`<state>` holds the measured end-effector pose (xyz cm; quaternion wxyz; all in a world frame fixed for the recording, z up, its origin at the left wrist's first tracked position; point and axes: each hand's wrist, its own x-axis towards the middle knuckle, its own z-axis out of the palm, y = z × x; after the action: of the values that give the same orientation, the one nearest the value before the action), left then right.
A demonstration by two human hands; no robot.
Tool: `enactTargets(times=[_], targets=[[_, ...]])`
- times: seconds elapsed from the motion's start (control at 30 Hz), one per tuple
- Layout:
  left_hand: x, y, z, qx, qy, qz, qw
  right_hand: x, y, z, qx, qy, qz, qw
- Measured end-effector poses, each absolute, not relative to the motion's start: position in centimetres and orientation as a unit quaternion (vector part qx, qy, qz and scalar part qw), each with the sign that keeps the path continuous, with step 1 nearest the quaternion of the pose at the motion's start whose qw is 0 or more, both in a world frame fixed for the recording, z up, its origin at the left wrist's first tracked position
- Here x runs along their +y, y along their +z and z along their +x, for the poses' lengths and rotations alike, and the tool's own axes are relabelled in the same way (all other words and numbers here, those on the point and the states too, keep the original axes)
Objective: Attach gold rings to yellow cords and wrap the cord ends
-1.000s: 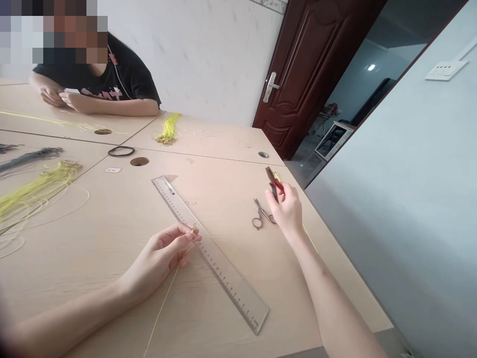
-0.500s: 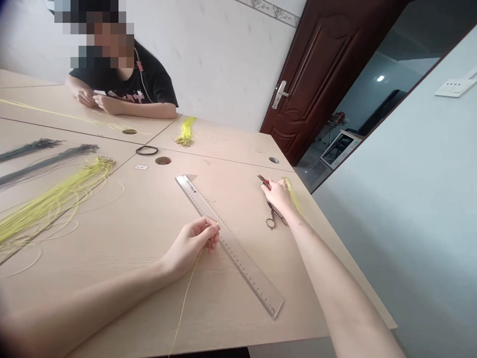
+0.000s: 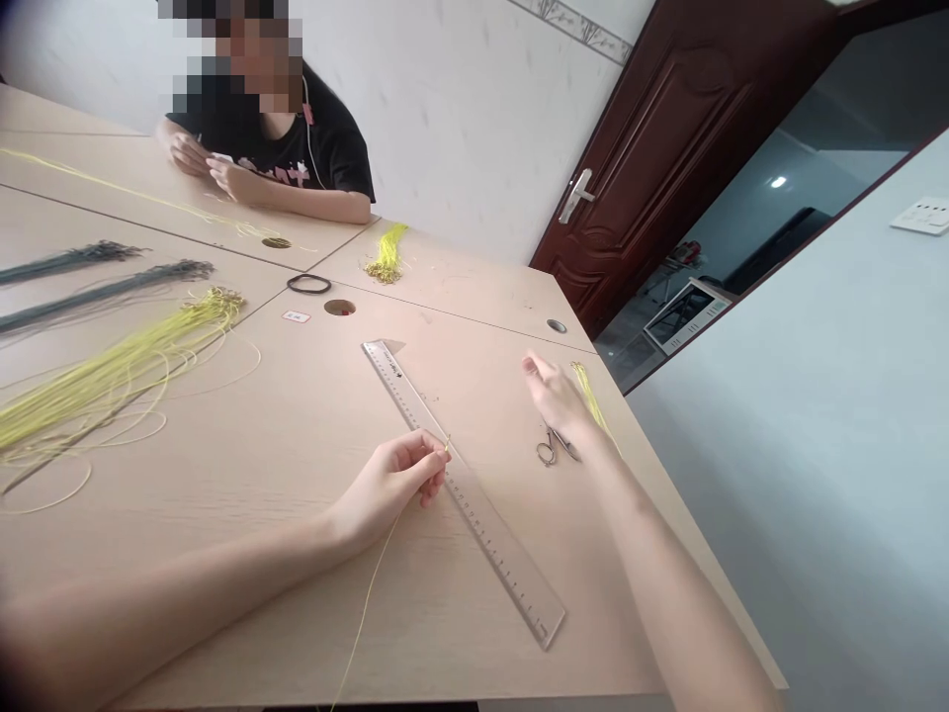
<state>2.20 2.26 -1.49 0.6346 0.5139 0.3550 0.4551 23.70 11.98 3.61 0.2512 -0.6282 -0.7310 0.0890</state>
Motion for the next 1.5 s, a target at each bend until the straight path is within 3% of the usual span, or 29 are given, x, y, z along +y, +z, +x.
enactTargets(times=[0.17,0.33,0.63,0.87,1.13,1.5], targets=[[2.0,-1.0,2.1,0.390,0.454,0.528,0.603,5.0,3.5,19.8,-0.769,0.250,-0.531,0.255],[1.3,-0.2,2.0,0.421,0.438,0.556,0.567,2.1,1.9,18.5,-0.754,0.320,-0.481,0.311],[0.9,0.0,2.2,0.454,0.391,0.592,0.539,1.5,2.1,18.7,-0.736,0.396,-0.446,0.319],[0.8,0.1,2.2,0.471,0.372,0.602,0.526,1.4,1.8,18.7,-0.764,0.336,-0.446,0.322],[0.8,-0.1,2.2,0.460,0.374,0.608,0.528,1.7,1.3,19.1,-0.886,0.058,-0.319,0.332],[1.1,0.2,2.1,0.466,0.352,0.602,0.544,2.1,1.4,19.3,-0.892,-0.001,-0.319,0.321]])
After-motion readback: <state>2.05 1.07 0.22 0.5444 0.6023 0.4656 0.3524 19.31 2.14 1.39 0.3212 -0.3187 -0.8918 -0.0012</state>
